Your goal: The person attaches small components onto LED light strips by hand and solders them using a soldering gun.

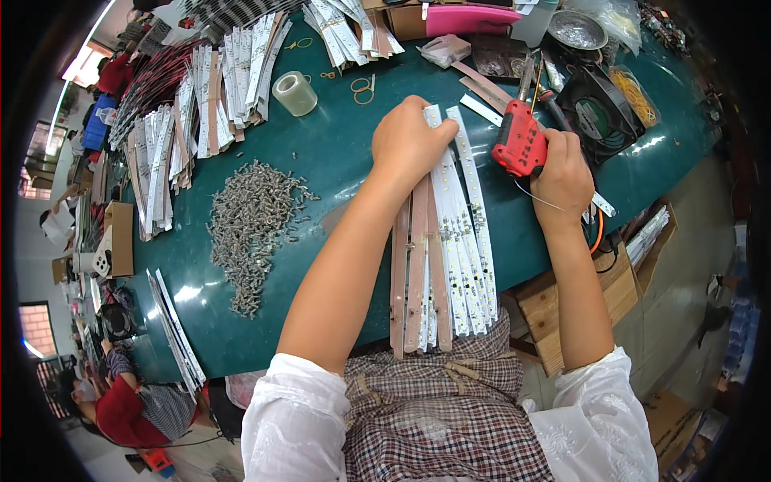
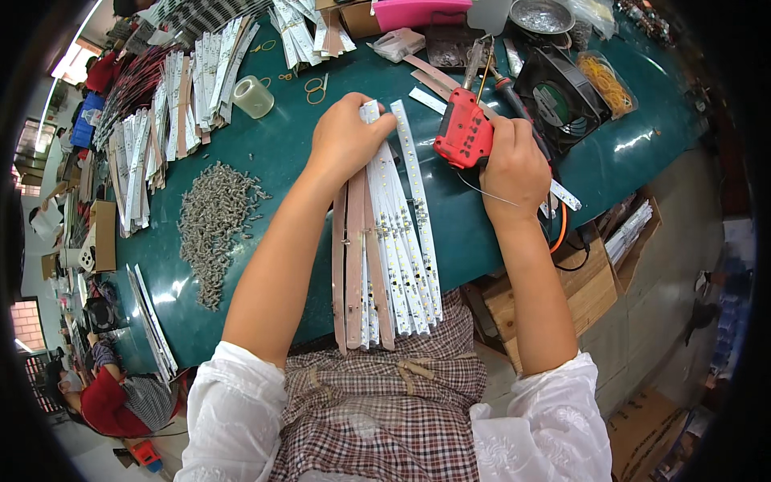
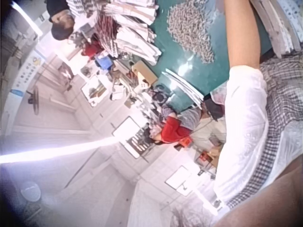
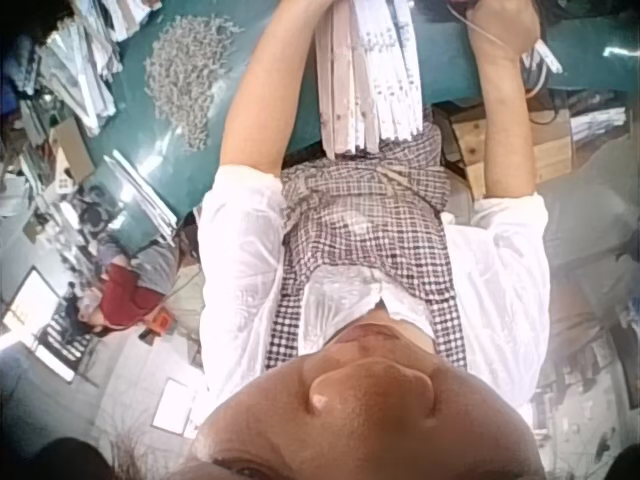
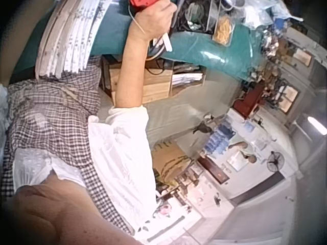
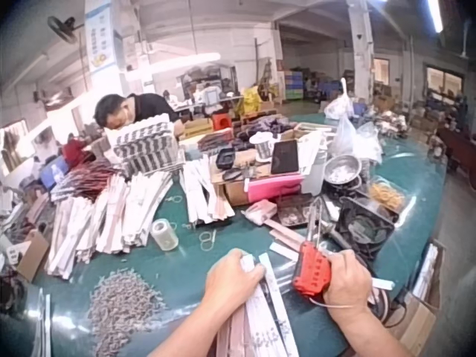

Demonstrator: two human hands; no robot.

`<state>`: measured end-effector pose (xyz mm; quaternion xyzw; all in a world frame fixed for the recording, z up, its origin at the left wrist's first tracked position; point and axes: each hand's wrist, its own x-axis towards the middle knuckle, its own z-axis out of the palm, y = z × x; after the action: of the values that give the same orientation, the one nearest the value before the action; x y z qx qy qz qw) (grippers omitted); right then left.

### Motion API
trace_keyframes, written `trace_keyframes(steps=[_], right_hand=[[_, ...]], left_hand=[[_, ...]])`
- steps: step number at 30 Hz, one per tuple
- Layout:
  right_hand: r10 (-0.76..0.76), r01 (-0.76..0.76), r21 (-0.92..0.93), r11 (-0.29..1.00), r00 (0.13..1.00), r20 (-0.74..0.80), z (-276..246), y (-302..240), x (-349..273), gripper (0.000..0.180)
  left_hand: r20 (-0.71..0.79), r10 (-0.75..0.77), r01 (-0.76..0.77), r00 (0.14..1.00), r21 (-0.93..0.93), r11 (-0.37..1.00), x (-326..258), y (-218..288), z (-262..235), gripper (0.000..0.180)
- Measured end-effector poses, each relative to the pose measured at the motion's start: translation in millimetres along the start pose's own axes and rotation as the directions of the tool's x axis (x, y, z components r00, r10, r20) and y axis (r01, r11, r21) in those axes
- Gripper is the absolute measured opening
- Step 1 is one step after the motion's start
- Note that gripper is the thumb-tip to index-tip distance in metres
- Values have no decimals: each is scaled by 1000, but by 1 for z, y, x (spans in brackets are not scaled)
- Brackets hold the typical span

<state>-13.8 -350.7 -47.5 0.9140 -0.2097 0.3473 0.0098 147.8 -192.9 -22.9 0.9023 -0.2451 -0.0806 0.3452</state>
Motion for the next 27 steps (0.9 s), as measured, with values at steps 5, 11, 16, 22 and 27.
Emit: trace_keyframes(steps=[5, 11, 16, 22, 27], right_hand=[[-27, 27, -1, 1000, 999, -40, -2, 0, 1, 34], [-35, 35, -15, 999, 999, -31, -2, 0, 1, 33], [-41, 41, -44, 998, 999, 0, 3, -6, 3, 32], [-43, 43, 8, 999, 999, 2, 5, 5, -1, 34], [24, -20, -42, 999, 995, 98, 2, 6, -6, 42]], left_hand=[[88, 3, -4, 996, 19, 1000, 8, 17, 9, 54], [90, 4, -8, 996, 44, 999, 9, 19, 8, 51], [33, 123, -109, 992, -278, 955, 2, 6, -15, 37], [-77, 61, -90, 995, -455, 886, -30, -18, -97, 26], [-32, -252, 208, 967, -469, 859, -87, -64, -219, 23]])
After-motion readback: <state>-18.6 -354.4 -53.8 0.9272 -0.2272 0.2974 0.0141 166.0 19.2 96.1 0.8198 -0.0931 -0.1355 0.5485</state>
